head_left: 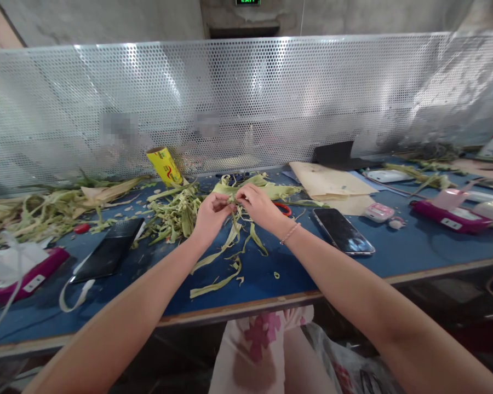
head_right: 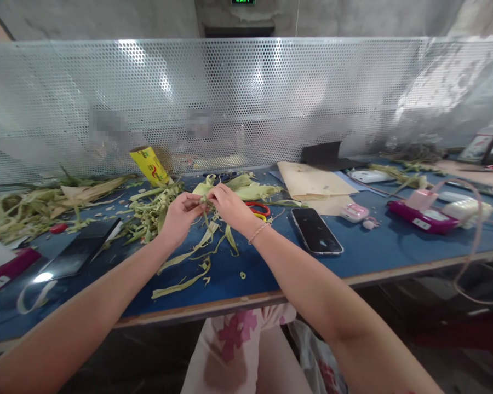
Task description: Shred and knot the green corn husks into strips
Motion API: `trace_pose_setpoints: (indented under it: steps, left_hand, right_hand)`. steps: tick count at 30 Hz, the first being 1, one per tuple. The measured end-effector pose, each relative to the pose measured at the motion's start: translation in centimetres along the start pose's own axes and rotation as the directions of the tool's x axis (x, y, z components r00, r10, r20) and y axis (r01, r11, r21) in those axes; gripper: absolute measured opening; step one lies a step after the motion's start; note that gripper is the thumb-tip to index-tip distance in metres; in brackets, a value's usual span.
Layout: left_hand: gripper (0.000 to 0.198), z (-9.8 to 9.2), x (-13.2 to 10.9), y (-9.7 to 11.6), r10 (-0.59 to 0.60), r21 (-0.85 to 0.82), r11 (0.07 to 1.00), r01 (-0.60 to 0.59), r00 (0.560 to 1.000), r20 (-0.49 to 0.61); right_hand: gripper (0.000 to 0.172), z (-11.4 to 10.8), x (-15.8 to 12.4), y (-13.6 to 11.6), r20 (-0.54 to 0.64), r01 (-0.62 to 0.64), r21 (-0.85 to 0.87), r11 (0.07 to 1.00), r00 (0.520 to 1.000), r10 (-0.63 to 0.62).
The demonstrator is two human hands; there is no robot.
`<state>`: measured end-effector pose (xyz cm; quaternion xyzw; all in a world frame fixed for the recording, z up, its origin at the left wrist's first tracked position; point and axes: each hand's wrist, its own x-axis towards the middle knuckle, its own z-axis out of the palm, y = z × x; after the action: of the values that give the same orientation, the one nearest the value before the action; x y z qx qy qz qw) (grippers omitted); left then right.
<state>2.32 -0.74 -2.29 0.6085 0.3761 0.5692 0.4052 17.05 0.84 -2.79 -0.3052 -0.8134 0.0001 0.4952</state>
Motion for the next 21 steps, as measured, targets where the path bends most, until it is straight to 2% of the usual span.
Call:
trace_pose_setpoints:
  steps: [5, 12, 15, 21]
  left_hand:
    - [0.02, -0.1, 0.1, 0.0, 0.032, 0.022, 0.999, -0.031, 0.999, -0.017]
    - [0.023, -0.1, 0.1, 0.3, 0.006, -0.066, 0.998, -0.008, 1.0, -0.026]
    - [0.025, -0.2, 0.2, 0.1, -0.006, -0.101, 0.995, 0.003, 1.0, -0.028]
    - [0.024, -0.4, 0.3, 0.3, 0.004, -0.121, 0.993, -0.009, 0.999, -0.046]
  right_hand:
    - [0.013, 0.3, 0.2, -0.2, -0.015, -0.113, 0.08, 0.99, 0.993, 0.114]
    - [0.012, 0.1, 0.3, -0.7, -0.059, -0.111, 0.129, 0.985, 0.991, 0.12]
    - [0.009, 0.1, 0.2, -1.0, -0.073, -0.146, 0.165, 0.975, 0.984, 0.16]
    - [0.006, 0.6, 0.2, -1.3, -0.084, -0.215, 0.345, 0.914, 0.962, 0.259]
